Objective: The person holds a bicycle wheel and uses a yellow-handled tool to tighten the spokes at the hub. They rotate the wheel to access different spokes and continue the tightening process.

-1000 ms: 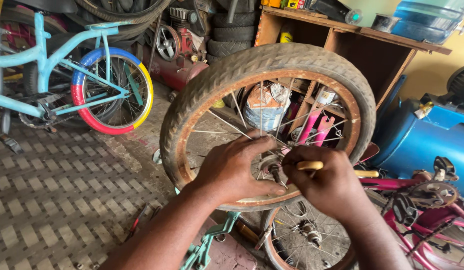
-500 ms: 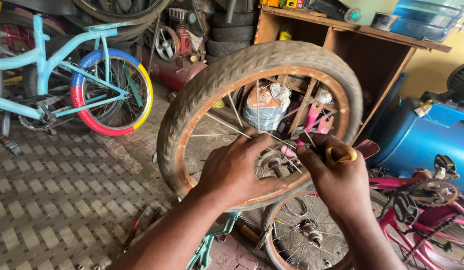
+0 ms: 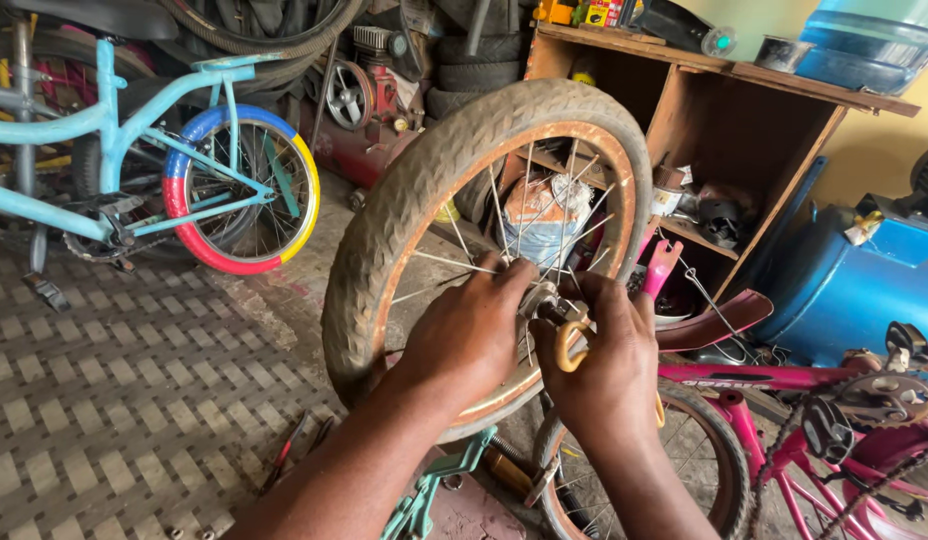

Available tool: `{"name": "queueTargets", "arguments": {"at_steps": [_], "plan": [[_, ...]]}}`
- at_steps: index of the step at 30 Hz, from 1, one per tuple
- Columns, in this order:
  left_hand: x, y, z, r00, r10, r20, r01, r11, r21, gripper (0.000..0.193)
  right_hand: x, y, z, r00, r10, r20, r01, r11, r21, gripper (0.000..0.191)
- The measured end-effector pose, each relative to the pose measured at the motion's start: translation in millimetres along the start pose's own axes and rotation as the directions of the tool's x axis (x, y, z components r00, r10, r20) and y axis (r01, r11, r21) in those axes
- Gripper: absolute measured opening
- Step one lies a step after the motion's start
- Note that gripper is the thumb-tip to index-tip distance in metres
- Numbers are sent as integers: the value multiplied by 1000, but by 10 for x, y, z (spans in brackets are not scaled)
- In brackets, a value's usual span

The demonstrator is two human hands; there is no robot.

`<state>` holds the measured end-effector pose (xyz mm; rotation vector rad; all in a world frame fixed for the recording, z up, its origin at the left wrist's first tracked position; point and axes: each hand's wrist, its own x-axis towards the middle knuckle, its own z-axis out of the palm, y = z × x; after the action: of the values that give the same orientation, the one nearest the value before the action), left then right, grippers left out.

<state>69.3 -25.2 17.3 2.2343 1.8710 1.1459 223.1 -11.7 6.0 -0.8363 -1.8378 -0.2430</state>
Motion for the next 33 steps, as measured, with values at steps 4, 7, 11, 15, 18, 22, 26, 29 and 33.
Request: {"name": "queueTargets", "arguments": {"at_steps": [4, 7, 11, 15, 18, 22, 26, 29, 33], "plan": [[-2, -18, -13, 1000, -17, -24, 16, 1000, -3, 49, 18, 17, 62, 1000, 15, -21, -15, 1000, 3, 49], [-12, 1, -25, 999, -21, -32, 21, 1000, -20, 50, 15, 32, 97, 999, 8, -41, -7, 999, 32, 48], [-7, 39, -50, 1000, -23, -15, 23, 999, -24, 52, 33, 50, 117, 999, -2, -36, 4, 999, 46, 46], [10, 58, -53, 996, -73, 45, 73, 997, 10, 52, 26, 60, 118, 999, 24, -36, -22, 998, 64, 41], [14, 53, -27, 998, -52, 32, 51, 999, 14, 52, 13, 61, 121, 995, 61, -82, -52, 993, 109, 35], [54, 25, 2, 999, -51, -11, 52, 997, 60, 55, 26, 119, 42, 982, 161, -98, -133, 961, 243, 28], [72, -25, -31, 992, -122, 38, 121, 992, 28, 57, 57, 238, -97, 923, 383, -46, -339, 863, 375, 25], [58, -25, -38, 995, -101, 14, 101, 995, 26, 55, 70, 295, -83, 829, 552, 90, -509, 678, 530, 19], [27, 3, -21, 998, -52, -31, 52, 999, -8, 56, 45, 282, 19, 765, 584, 272, -622, 560, 548, 21]]}}
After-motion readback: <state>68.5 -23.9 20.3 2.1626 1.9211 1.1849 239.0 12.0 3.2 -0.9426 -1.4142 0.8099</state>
